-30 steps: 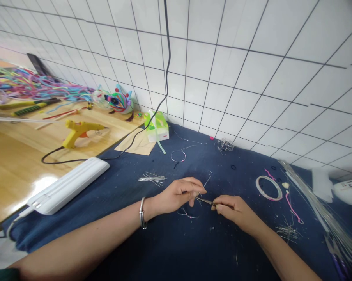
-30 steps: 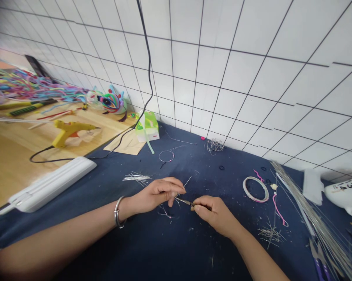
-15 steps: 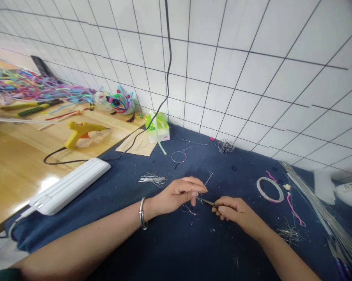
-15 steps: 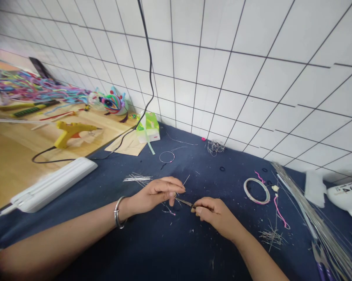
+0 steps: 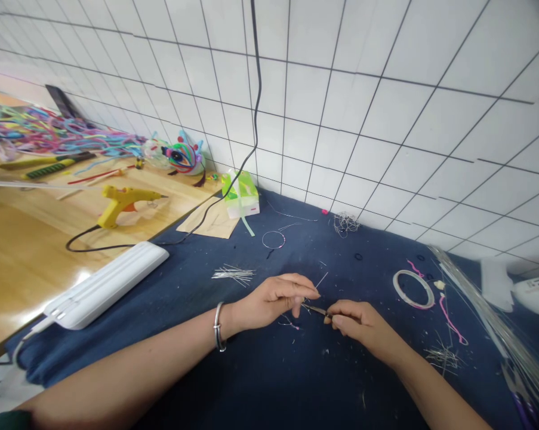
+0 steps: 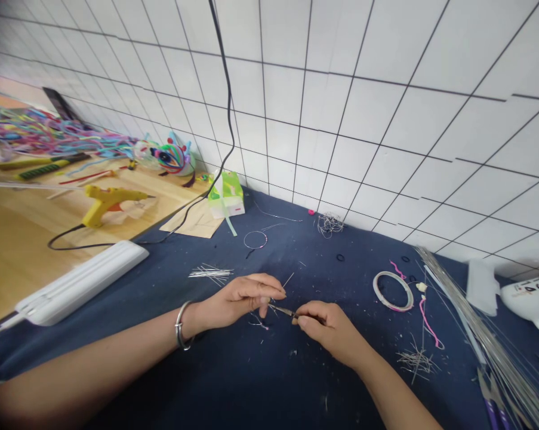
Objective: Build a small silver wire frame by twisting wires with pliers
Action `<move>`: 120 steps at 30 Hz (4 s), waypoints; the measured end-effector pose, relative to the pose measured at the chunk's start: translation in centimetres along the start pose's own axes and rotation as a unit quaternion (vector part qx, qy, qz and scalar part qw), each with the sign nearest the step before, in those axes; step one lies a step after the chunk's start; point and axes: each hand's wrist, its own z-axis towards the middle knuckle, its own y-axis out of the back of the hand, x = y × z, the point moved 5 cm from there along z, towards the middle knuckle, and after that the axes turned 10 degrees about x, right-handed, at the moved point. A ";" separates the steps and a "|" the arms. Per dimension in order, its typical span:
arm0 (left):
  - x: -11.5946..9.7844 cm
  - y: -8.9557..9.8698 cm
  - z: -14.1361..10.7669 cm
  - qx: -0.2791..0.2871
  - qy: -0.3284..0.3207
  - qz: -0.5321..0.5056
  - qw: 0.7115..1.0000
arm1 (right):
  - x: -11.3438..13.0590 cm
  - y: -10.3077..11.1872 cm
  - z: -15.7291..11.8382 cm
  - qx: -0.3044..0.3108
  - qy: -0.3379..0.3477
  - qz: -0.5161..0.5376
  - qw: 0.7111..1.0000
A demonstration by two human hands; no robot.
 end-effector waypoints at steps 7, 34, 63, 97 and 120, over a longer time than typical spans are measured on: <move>0.1 -0.1 0.0 -0.004 0.000 0.015 1.000 | 0.7 0.2 -0.1 -0.010 0.012 -0.018 1.000; -2.1 0.4 -0.4 -0.046 -0.094 0.150 0.983 | 0.0 1.4 -0.3 -0.186 0.071 -0.287 0.937; -2.6 -1.6 -0.6 -0.009 -0.104 0.184 0.977 | 3.2 -1.3 -0.9 -0.243 0.072 -0.023 0.967; 0.8 -1.7 -1.3 -0.001 0.050 -0.016 0.999 | 2.3 -4.0 -0.6 -0.453 0.133 0.117 0.874; -0.3 -1.8 -1.7 -0.052 0.044 0.096 0.993 | 3.4 -5.7 -1.1 -0.419 0.132 0.056 0.896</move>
